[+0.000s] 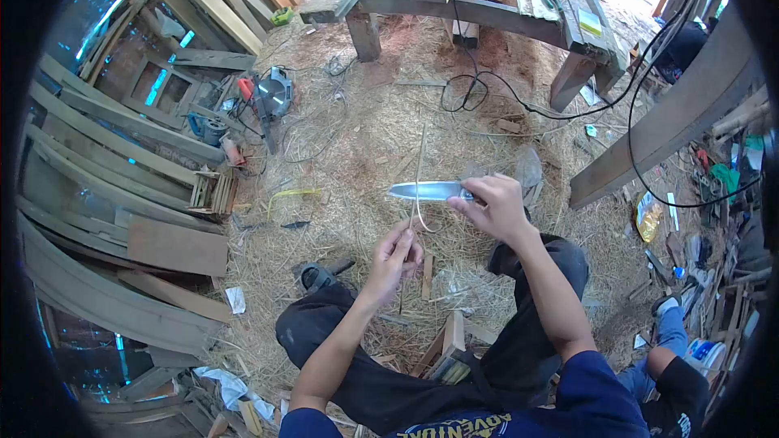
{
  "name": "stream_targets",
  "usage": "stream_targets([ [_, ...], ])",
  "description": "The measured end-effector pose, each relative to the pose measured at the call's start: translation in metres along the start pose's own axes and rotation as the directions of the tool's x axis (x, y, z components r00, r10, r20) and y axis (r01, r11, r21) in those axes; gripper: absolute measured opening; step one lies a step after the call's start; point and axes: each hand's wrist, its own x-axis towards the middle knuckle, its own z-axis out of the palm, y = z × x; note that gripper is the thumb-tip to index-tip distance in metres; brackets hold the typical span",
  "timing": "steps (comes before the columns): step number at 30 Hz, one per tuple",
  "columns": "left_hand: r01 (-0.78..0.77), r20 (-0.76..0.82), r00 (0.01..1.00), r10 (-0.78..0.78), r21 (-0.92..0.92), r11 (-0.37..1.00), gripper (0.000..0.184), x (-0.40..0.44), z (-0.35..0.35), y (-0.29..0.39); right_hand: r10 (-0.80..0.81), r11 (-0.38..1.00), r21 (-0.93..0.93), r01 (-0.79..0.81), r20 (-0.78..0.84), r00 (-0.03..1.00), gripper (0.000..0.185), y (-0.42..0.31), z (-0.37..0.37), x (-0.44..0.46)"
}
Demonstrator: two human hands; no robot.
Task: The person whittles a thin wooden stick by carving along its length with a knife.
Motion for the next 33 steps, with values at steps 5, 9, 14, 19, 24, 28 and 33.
stream_targets([
  [5,-0.06,-0.011,0.998,0.06,0.003,0.998,0.034,0.007,-0.001,-0.021,-0.205,0.978,0.052,0.202,0.07,0.976,0.033,-0.016,0.02,-0.003],
  [9,-0.008,-0.021,1.0,0.009,0.017,1.0,0.031,-0.002,0.011,-0.007,-0.159,0.987,-0.027,0.159,0.02,0.987,0.035,-0.002,0.011,0.001],
  [14,0.08,0.045,0.996,-0.083,0.062,0.995,0.034,-0.008,0.006,-0.008,-0.161,0.982,-0.095,0.164,0.031,0.986,0.036,0.01,-0.001,-0.003],
  [19,0.064,0.039,0.997,-0.067,0.073,0.995,0.034,-0.019,-0.004,-0.012,0.098,0.971,-0.194,-0.139,-0.206,0.974,0.034,0.046,-0.032,-0.003],
  [24,0.047,-0.035,0.998,-0.048,-0.024,0.999,0.037,-0.012,-0.017,-0.005,0.348,0.89,-0.213,-0.402,-0.252,0.903,0.034,0.054,-0.052,-0.012],
  [28,0.01,-0.082,0.996,-0.027,-0.197,0.98,0.031,-0.006,-0.007,0.005,0.168,0.973,-0.136,-0.188,-0.147,0.975,0.034,0.024,-0.015,-0.012],
  [33,-0.029,-0.095,0.995,0.017,-0.13,0.991,0.02,0.003,0.002,0.015,0.042,0.997,0.07,-0.039,-0.05,0.998,0.033,-0.007,0.007,-0.004],
])
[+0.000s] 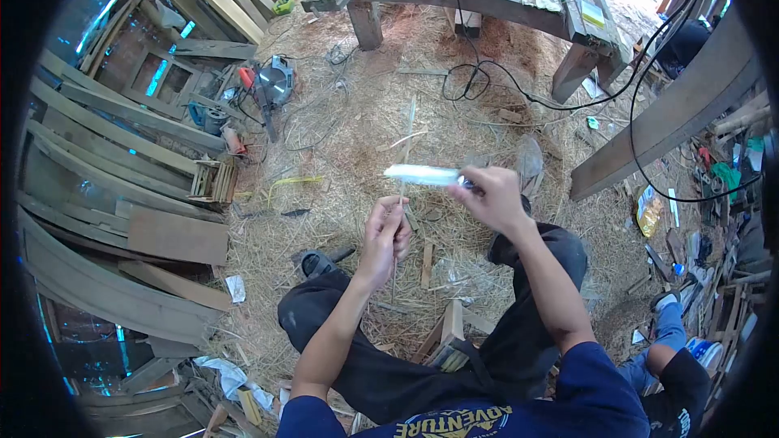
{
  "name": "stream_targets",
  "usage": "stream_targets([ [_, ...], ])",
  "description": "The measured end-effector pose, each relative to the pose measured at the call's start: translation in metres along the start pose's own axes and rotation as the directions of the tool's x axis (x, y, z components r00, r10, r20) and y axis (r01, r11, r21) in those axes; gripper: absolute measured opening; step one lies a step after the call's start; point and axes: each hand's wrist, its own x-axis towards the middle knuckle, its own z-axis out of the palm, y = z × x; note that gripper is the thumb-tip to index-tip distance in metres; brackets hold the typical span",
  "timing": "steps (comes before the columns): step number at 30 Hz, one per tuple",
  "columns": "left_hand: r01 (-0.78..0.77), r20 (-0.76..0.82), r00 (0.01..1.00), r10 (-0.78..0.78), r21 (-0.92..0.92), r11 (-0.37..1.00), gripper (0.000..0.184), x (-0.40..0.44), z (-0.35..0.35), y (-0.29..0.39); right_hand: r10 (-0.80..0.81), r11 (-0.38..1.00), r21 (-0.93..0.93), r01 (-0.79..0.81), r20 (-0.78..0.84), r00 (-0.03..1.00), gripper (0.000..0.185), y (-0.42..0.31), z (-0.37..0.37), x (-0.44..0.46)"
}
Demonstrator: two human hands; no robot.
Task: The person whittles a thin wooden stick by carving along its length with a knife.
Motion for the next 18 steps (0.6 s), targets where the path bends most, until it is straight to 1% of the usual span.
stream_targets([
  [1,-0.013,-0.003,1.0,0.013,0.004,1.0,0.02,0.002,-0.002,-0.004,-0.058,0.998,0.031,0.055,0.083,0.995,0.029,-0.006,0.001,0.002],
  [4,-0.038,-0.019,0.999,0.038,0.003,0.999,0.022,0.011,-0.005,-0.017,-0.16,0.986,0.078,0.148,0.189,0.969,0.032,-0.015,0.02,0.002],
  [5,-0.04,-0.032,0.999,0.04,-0.007,0.999,0.023,0.011,-0.004,-0.019,-0.184,0.981,0.095,0.169,0.182,0.966,0.032,-0.016,0.029,0.001],
  [6,-0.043,-0.046,0.998,0.042,-0.019,0.999,0.025,0.011,-0.003,-0.019,-0.165,0.984,0.102,0.147,0.196,0.967,0.033,-0.02,0.03,0.002],
  [7,-0.048,-0.041,0.998,0.047,-0.01,0.999,0.031,0.011,-0.003,-0.017,-0.149,0.986,0.108,0.129,0.213,0.966,0.033,-0.025,0.03,0.005],
  [8,-0.04,-0.042,0.998,0.04,-0.007,0.999,0.032,0.011,-0.003,-0.015,-0.135,0.987,0.115,0.11,0.23,0.964,0.033,-0.029,0.029,0.007],
  [10,-0.031,-0.046,0.998,0.031,0.0,1.0,0.034,0.01,-0.003,-0.011,-0.158,0.985,0.106,0.137,0.231,0.96,0.035,-0.028,0.029,0.011],
  [11,-0.026,-0.038,0.999,0.026,-0.009,1.0,0.033,0.01,-0.003,-0.01,-0.17,0.984,0.1,0.15,0.231,0.958,0.036,-0.026,0.028,0.012],
  [14,-0.013,-0.011,1.0,0.013,-0.014,1.0,0.031,0.007,0.0,-0.005,-0.228,0.971,0.116,0.211,0.162,0.96,0.037,-0.021,0.027,0.014],
  [16,-0.001,0.005,1.0,0.001,0.008,1.0,0.03,0.004,0.003,0.0,-0.246,0.969,0.073,0.236,0.195,0.949,0.037,-0.022,0.02,0.016],
  [18,0.043,-0.018,0.999,-0.043,0.004,0.999,0.028,0.003,0.004,0.0,-0.254,0.967,0.037,0.252,0.206,0.945,0.038,-0.02,0.016,0.018],
])
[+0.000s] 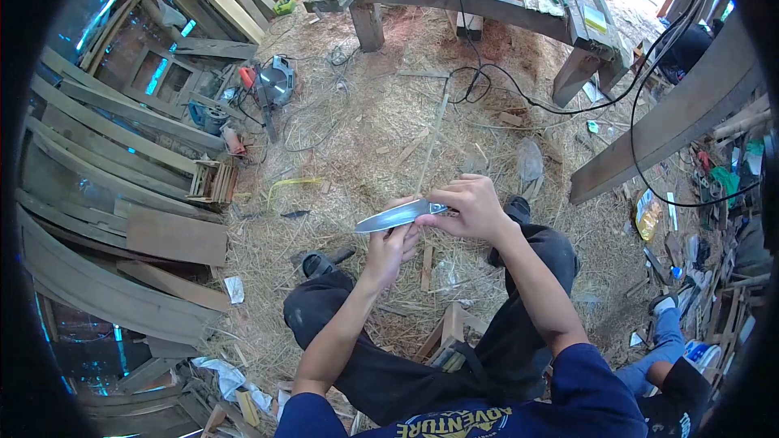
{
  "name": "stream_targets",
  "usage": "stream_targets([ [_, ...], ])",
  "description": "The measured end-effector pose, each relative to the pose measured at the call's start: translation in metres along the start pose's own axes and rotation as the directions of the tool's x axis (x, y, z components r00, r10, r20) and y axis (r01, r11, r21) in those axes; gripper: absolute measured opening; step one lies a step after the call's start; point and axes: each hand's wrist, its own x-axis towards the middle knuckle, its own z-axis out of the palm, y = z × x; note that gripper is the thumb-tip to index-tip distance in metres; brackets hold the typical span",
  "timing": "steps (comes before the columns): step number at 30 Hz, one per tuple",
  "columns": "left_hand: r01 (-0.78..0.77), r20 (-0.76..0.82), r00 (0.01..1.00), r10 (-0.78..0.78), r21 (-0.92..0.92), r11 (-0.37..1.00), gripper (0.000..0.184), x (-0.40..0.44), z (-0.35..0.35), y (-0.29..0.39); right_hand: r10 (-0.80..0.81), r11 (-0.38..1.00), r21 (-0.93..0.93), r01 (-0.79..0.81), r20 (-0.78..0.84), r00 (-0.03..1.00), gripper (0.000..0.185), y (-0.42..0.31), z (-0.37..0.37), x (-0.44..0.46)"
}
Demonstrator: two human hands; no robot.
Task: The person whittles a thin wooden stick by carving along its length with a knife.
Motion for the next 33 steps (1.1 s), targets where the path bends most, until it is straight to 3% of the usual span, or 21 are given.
stream_targets([
  [5,0.017,0.001,1.0,-0.017,-0.037,0.999,0.025,-0.002,0.002,0.0,0.012,0.998,-0.062,-0.015,-0.057,0.998,0.038,0.006,-0.006,-0.007],
  [9,-0.012,0.052,0.999,0.012,0.001,1.0,0.025,-0.007,-0.002,0.004,0.091,0.973,-0.182,-0.142,-0.26,0.961,0.036,0.033,-0.018,-0.013],
  [16,0.042,0.04,0.998,-0.043,0.028,0.999,0.025,-0.008,-0.009,0.0,0.204,0.935,-0.243,-0.256,-0.221,0.954,0.036,0.034,-0.017,-0.022],
  [19,0.033,0.064,0.997,-0.035,0.041,0.999,0.025,-0.012,-0.009,0.0,0.188,0.964,-0.154,-0.216,-0.178,0.966,0.036,0.021,-0.011,-0.019],
  [23,0.123,0.059,0.99,-0.126,0.043,0.991,0.025,-0.011,-0.005,-0.008,-0.027,0.987,-0.159,0.015,-0.073,0.997,0.034,0.004,-0.004,-0.014],
  [26,0.09,0.124,0.988,-0.096,0.059,0.994,0.025,-0.015,-0.006,0.0,0.14,0.928,-0.323,-0.185,-0.158,0.978,0.035,0.04,-0.038,-0.02],
  [30,0.089,0.151,0.984,-0.1,0.076,0.993,0.025,-0.012,-0.009,-0.006,0.118,0.942,-0.278,-0.189,-0.253,0.96,0.035,0.048,-0.036,-0.032],
  [33,0.117,0.157,0.979,-0.131,0.097,0.988,0.026,-0.013,-0.01,-0.001,0.208,0.894,-0.341,-0.292,-0.263,0.942,0.035,0.056,-0.051,-0.039],
])
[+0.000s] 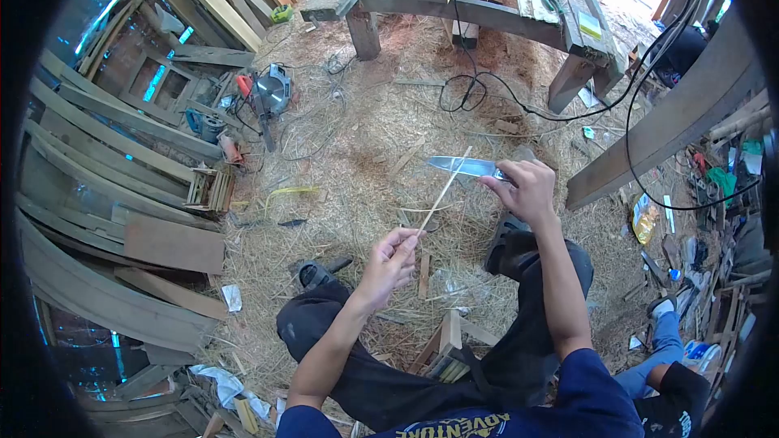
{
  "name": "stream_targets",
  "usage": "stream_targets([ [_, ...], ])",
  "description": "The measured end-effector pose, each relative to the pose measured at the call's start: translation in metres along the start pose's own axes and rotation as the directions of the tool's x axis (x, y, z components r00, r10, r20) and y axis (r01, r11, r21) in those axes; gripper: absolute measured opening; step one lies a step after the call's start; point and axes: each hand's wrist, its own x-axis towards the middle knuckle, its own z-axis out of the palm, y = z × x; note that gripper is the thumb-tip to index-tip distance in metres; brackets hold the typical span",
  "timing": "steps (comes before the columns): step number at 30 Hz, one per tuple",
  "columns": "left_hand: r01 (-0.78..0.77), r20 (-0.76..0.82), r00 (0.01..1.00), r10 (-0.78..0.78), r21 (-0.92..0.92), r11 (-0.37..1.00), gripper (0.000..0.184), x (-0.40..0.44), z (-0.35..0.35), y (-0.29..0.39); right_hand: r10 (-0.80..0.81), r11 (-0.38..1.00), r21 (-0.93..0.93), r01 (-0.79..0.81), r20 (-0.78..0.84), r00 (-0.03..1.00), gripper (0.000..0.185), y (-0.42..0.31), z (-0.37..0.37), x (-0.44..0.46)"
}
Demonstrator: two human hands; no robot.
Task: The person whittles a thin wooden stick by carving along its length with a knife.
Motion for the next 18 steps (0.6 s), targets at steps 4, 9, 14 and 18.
stream_targets([
  [4,0.022,0.006,1.0,-0.022,-0.003,1.0,0.024,-0.003,-0.001,-0.001,0.053,0.997,-0.053,-0.052,0.026,0.998,0.035,-0.004,-0.004,-0.006],
  [9,0.006,-0.049,0.999,-0.002,0.079,0.997,0.024,-0.019,-0.016,0.002,0.542,0.829,-0.068,-0.554,-0.145,0.828,0.034,0.021,-0.014,0.005],
  [14,-0.083,-0.13,0.989,0.073,-0.074,0.994,0.026,-0.007,-0.029,-0.01,0.455,0.889,0.069,-0.453,-0.024,0.89,0.032,-0.015,-0.021,-0.008],
  [18,-0.134,-0.189,0.975,0.116,-0.08,0.988,0.025,-0.002,-0.014,-0.003,0.064,0.961,0.262,-0.086,0.091,0.994,0.033,-0.056,0.018,-0.001],
])
